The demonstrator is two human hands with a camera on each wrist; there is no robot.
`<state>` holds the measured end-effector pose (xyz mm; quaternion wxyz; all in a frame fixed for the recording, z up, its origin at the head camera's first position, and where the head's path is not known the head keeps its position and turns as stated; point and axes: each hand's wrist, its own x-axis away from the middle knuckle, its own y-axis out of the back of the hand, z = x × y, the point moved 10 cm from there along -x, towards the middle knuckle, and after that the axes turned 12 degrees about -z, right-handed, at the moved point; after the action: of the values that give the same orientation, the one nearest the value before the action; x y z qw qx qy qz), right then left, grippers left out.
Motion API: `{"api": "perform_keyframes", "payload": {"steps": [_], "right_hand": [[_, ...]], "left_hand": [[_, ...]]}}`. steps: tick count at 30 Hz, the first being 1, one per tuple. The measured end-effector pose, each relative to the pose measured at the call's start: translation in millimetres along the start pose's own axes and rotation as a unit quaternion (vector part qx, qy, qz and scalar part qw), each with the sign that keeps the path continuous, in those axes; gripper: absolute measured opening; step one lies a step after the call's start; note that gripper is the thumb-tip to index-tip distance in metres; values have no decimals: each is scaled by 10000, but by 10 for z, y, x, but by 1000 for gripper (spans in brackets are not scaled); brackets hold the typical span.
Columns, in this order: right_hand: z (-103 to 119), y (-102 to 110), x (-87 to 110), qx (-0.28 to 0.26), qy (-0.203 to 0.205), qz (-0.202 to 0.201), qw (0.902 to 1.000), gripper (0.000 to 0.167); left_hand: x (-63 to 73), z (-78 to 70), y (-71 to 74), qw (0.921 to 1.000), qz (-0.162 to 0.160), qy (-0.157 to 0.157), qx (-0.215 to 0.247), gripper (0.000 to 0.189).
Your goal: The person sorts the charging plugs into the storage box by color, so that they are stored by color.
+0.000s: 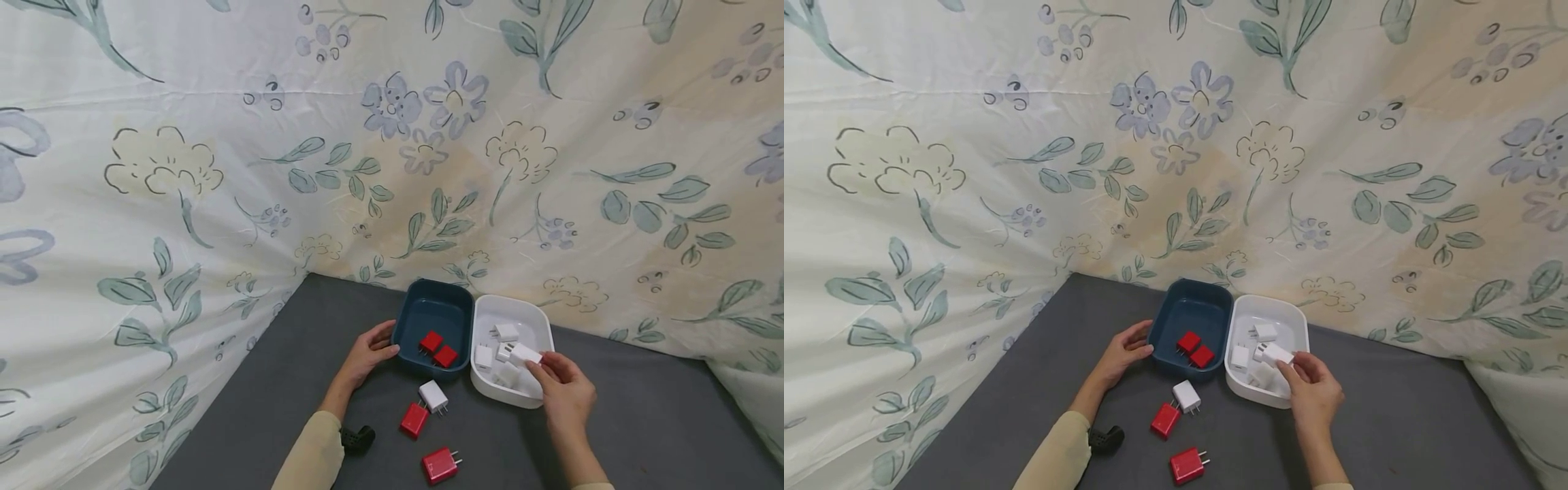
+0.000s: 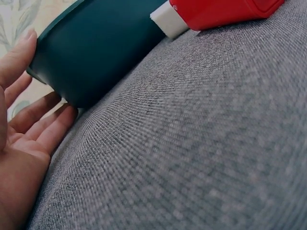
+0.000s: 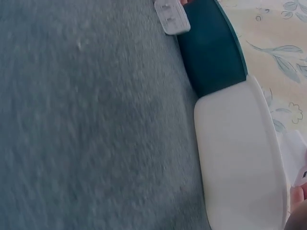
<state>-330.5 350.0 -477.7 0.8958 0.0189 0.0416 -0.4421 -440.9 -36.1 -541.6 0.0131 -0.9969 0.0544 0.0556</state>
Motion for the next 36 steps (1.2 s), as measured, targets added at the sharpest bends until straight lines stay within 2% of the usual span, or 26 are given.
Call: {"api": "perform_keyframes", "payload": {"steps": [5, 12, 19, 28, 36], "right_hand": [[-28, 77, -63, 96, -20, -106, 9999, 47], [-70, 114, -74, -56, 10, -124, 9999, 45], [-107, 144, -101, -281, -117, -192, 9994, 46], [-138, 164, -135, -12, -125, -304, 9995, 44], [-108, 177, -179, 128, 65, -382, 9992, 42]], "left_hand": [[20, -40, -23, 9999, 127, 47, -3, 65], [124, -264, -36, 9997, 224, 12, 11, 64], [126, -275, -26, 9998, 198, 2, 15, 66], [137, -281, -43, 9995, 312, 29, -48, 66], [146, -289, -46, 9994, 348, 10, -77, 67]]}}
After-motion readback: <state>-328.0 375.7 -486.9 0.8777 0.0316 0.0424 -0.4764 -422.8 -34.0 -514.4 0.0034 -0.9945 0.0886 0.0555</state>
